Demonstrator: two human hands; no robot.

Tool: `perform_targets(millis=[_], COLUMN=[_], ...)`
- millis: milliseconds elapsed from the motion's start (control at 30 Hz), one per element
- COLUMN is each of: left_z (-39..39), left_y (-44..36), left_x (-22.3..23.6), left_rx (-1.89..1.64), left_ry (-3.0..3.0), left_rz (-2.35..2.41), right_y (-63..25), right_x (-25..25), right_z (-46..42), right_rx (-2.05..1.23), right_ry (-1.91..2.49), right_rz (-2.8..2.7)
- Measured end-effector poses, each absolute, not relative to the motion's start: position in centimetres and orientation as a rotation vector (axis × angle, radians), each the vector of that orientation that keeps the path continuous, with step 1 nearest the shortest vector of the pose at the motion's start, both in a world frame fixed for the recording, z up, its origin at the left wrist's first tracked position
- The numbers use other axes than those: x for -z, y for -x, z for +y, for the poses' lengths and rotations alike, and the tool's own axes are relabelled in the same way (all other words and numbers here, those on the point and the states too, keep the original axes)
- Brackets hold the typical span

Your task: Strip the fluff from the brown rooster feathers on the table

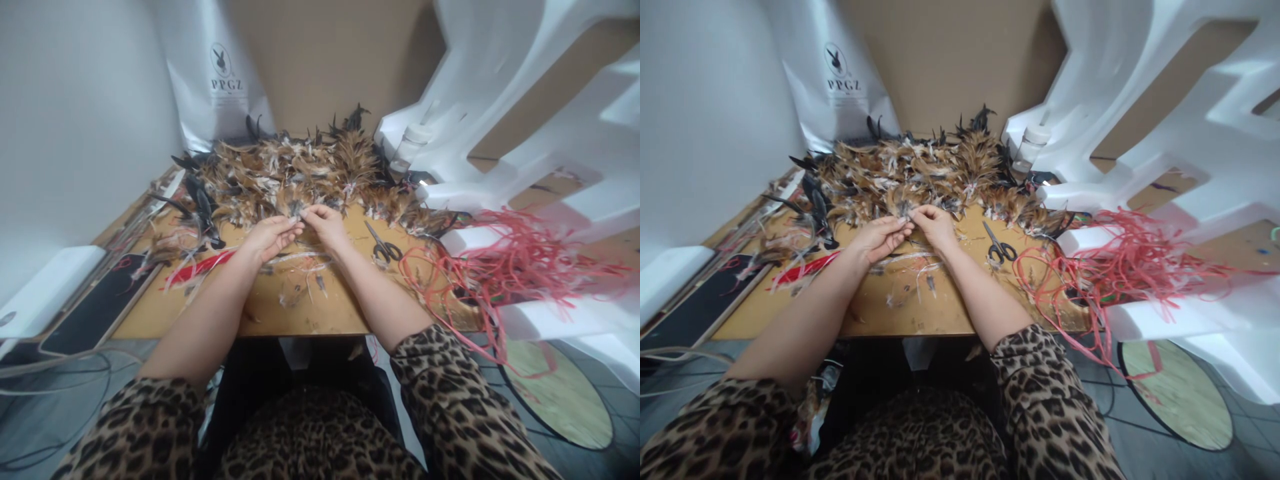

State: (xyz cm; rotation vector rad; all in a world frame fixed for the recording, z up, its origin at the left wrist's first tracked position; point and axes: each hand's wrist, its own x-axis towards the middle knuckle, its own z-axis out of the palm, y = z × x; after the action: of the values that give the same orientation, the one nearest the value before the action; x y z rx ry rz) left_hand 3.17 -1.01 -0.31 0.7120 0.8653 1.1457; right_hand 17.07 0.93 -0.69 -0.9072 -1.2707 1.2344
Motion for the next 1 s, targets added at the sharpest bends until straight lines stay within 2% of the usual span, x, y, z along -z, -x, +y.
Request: perform_targets(millis=[467, 733, 1000], left_z=[-1.3, -0.5, -0.2], left_y=[-3.4, -2.8, -2.5], left_x=[0.2, 0.8, 1.2], left_rx=[-1.159, -1.260, -1.313], left_ry=[-0.875, -0.826, -0.803], left_rz=[0.982, 0.981, 0.945], right_y=[-17.8, -23.6, -21.3], right_x=[0.5, 1.5, 2.3], right_z=[1.6, 5.2, 3.7], right_rx=[-1.203, -0.690, -0.242], right_ry=[0.953, 1.307, 1.334], right_rz=[-1.334, -1.653, -2.113])
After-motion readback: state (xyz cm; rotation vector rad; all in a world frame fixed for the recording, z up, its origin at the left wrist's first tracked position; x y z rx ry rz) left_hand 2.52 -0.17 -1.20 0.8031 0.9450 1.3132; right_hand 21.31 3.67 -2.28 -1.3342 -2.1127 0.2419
